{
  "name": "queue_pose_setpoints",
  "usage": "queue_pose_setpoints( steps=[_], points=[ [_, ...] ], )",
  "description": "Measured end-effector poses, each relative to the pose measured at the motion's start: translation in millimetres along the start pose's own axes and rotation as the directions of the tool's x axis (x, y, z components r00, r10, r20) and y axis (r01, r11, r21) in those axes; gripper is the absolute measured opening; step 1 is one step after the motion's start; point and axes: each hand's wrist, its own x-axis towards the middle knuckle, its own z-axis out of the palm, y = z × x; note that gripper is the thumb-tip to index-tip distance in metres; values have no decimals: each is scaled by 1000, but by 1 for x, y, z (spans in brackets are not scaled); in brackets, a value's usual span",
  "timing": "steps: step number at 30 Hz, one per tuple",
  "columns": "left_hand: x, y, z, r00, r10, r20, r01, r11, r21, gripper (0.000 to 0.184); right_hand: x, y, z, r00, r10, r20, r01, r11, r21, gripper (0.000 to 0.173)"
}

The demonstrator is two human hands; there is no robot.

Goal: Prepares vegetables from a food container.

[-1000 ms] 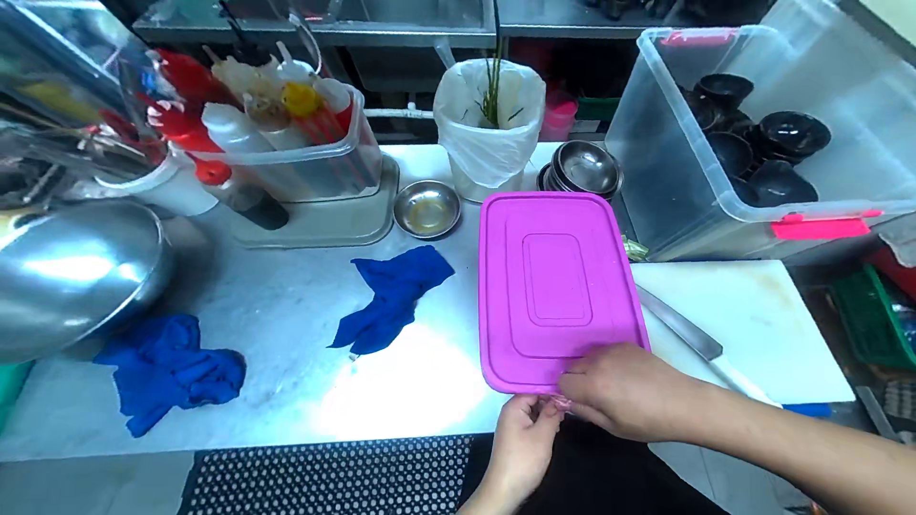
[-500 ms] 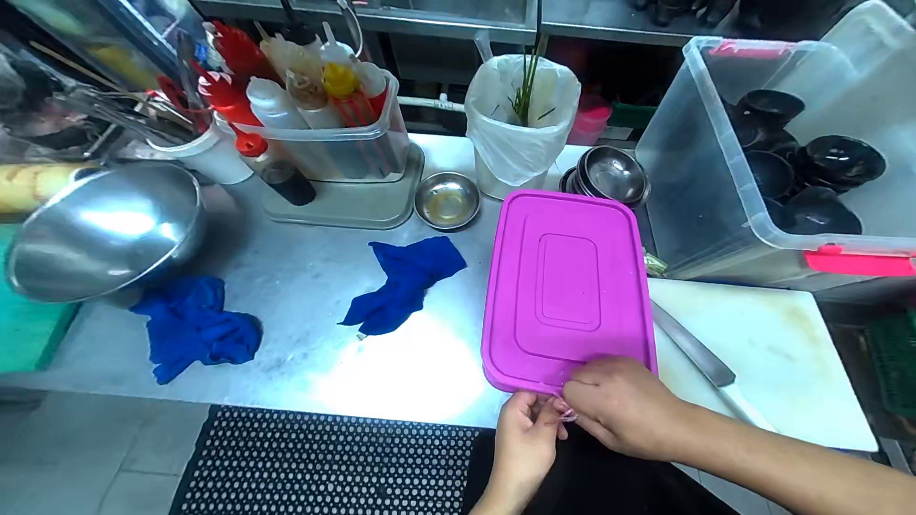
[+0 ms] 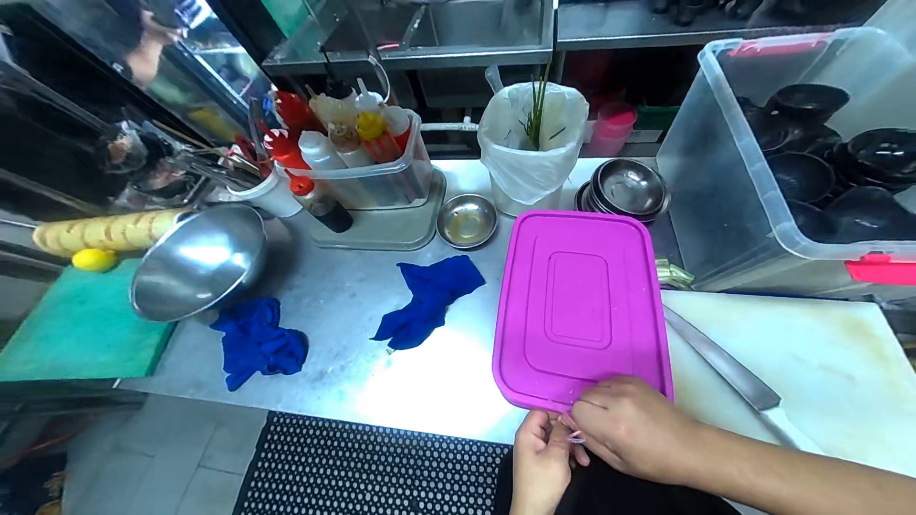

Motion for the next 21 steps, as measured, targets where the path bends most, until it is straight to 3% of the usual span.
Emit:
queue_pose_setpoints(
  steps=[16,21],
  points=[
    [-1,6,1,994,-107,-28,108,994,21,11,1,3,8,997,-59,-58,61,998,35,26],
    [2,7,-4,1000,-23,9,23,1000,19,16,9,7,7,999,-41,-14,41,997,70,27]
  ],
)
